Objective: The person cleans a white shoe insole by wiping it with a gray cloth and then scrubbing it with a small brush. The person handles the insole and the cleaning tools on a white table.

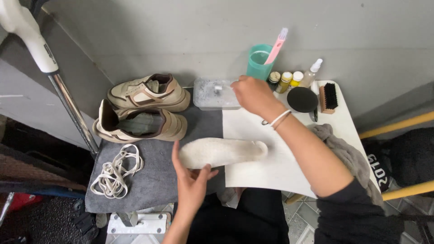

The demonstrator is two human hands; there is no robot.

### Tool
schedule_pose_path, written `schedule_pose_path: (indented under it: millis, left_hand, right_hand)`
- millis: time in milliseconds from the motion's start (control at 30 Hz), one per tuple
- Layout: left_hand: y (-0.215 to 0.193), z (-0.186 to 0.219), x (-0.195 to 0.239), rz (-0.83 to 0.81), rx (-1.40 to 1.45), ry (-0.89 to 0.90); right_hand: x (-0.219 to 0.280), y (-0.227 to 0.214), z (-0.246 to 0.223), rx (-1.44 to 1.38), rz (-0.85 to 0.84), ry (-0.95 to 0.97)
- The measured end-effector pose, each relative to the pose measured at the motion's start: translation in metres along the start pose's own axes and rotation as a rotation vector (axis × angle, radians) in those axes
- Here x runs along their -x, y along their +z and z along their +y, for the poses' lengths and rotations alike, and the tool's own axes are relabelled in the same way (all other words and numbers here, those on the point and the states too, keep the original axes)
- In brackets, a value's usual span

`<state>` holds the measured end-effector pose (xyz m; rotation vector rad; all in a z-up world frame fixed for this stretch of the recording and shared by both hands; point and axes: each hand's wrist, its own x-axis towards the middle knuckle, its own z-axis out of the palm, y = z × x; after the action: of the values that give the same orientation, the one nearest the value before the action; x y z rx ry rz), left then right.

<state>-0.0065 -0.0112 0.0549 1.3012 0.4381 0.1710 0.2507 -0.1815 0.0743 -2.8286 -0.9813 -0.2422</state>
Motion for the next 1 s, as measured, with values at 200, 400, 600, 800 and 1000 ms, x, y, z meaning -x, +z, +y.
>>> schedule_pose_path:
  millis: [200,400,600,800,1000]
  left_hand:
    - [-0.022,-0.035,0.035,-0.096,-0.576,0.192]
    - [-0.030,-0.014,0.028,-0.227,-0.921,0.540]
    - [0.001,-0.011,-0.006,-0.355,-1.079,0.662]
    - [0.022,-0.051,-0.043,-0.355,-1.306,0.846]
    - [0.046,-0.020,-0.060,-0.430,-1.362,0.751]
  right_hand:
    - [0.032,-0.045,-0.005,-0.392,0.013,0.078]
    - [0.022,-0.009,0.002,-0.299,0.005,0.038]
    - [0.007,0.011,-0.014,0.001,-0.029,-0.012]
    - [0.011,-0.016,-0.005,-0.154,0.018,0.050]
    - [0.051,-0.067,0.005,-0.399,0.059,0.084]
